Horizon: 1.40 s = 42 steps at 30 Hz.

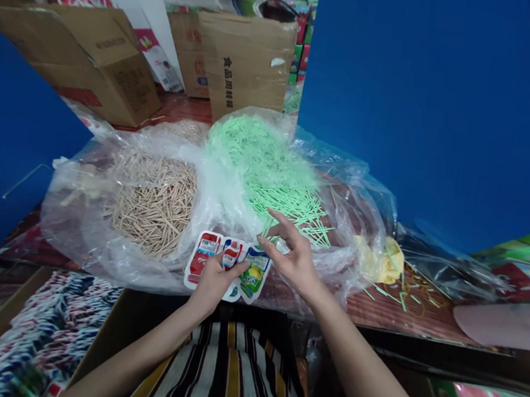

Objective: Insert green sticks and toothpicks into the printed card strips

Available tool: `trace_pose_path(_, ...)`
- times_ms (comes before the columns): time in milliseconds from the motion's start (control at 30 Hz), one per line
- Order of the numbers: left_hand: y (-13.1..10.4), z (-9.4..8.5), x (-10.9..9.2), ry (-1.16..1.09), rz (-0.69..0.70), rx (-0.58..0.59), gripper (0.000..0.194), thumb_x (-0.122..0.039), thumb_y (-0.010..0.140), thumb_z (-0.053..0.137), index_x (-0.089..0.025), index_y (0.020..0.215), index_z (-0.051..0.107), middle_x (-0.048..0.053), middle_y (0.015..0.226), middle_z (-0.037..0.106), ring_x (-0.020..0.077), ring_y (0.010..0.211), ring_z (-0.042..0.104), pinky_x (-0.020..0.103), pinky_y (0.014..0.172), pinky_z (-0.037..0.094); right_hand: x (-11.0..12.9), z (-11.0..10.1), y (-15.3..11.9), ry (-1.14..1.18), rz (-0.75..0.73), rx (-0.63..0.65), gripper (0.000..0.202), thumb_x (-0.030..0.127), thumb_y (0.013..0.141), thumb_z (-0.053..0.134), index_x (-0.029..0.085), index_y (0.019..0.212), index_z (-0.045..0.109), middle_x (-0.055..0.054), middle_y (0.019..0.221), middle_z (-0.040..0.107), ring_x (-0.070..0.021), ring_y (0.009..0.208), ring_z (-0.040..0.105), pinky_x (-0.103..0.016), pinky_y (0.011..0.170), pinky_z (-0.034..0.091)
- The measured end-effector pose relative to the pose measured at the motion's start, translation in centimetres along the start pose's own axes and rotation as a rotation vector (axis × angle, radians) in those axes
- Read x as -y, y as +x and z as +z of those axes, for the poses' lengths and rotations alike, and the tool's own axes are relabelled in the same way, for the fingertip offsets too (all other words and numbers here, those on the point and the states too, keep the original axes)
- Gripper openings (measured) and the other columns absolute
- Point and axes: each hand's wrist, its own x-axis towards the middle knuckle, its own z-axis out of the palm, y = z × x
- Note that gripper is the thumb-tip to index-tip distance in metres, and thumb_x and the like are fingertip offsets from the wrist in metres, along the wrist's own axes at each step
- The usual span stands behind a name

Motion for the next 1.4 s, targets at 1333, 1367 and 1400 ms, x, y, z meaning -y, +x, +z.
trace_pose_path(1333,-2.1,-1.2,1.0,0.082,-0.119,0.105,0.025,-0.021,0.054,0.08,-0.012,0.077,0.073,0.008,0.076,0.074,0.0227,0.069,0.067,0.035,0.07,0.053,-2.8,0.1,-8.0,0.31,0.515,0.06,0.022,0.029,0.062,0.08,0.018,0.077,0.069,-0.001,0.073,0.073,-0.0181,0.062,0.067,-0.031,0.06,0.057)
trace_pose_path(1367,-2.4,-1.1,1.0,0.077,-0.138,0.124,0.026,-0.022,0.054,0.081,-0.012,0.076,0.073,0.008,0.077,0.074,0.0232,0.069,0.067,0.035,0.07,0.053,-2.8,0.0,-8.4,0.322,0.529,0.055,0.023,0.03,0.062,0.08,0.018,0.078,0.069,-0.002,0.074,0.073,-0.0185,0.063,0.067,-0.031,0.061,0.058)
trace_pose_path(1400,-2.6,-1.0,1.0,0.061,-0.158,0.136,0.027,-0.023,0.054,0.081,-0.012,0.077,0.073,0.009,0.078,0.075,0.0235,0.07,0.067,0.036,0.071,0.053,-2.8,-0.2,-8.7,0.334,0.542,0.045,0.025,0.03,0.062,0.08,0.018,0.079,0.068,-0.002,0.074,0.073,-0.0187,0.063,0.067,-0.032,0.061,0.058)
